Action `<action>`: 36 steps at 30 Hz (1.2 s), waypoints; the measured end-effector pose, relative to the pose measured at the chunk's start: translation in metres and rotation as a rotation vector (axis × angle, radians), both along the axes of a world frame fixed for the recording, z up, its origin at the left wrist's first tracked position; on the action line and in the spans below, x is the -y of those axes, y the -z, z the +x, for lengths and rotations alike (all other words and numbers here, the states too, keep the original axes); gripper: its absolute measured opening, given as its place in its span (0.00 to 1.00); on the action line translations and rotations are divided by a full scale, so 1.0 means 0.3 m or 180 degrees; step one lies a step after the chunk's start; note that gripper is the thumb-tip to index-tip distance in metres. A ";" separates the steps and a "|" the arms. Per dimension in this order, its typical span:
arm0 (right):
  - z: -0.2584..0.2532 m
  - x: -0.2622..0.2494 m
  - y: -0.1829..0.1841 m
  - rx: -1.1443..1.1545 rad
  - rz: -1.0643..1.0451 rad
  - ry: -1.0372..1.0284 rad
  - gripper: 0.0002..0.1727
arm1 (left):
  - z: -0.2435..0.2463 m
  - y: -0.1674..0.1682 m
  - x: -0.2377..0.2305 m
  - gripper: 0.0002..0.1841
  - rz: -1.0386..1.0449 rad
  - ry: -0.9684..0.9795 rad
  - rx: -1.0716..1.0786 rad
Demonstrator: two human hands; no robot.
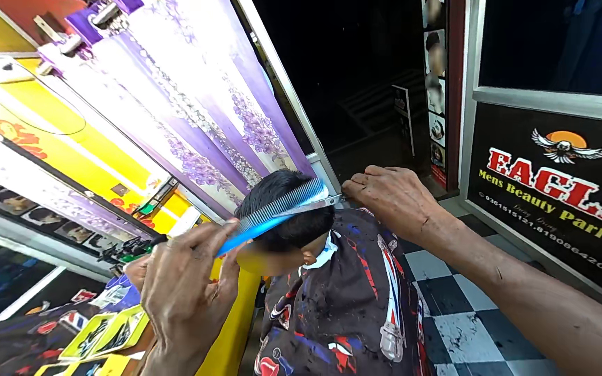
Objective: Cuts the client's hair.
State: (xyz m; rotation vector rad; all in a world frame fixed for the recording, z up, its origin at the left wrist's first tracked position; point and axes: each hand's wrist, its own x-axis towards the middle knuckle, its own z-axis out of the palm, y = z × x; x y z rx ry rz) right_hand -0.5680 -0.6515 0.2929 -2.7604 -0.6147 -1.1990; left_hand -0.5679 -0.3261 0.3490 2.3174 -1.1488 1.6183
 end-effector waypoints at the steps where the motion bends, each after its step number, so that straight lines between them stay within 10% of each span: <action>1: 0.000 0.002 0.008 -0.0043 0.0154 -0.0013 0.15 | -0.003 -0.009 0.005 0.19 -0.0078 -0.0066 -0.0084; 11: -0.019 -0.009 0.238 -0.0182 0.1841 0.0389 0.15 | -0.062 -0.009 -0.008 0.16 0.0455 -0.0067 -0.1206; 23: -0.004 0.032 0.377 -0.0327 0.1381 0.0445 0.14 | -0.091 0.047 -0.067 0.20 0.0883 -0.0256 -0.1566; 36: 0.073 -0.004 0.296 -0.0326 0.0578 0.0257 0.21 | -0.061 0.038 0.010 0.16 0.0806 -0.0310 -0.0330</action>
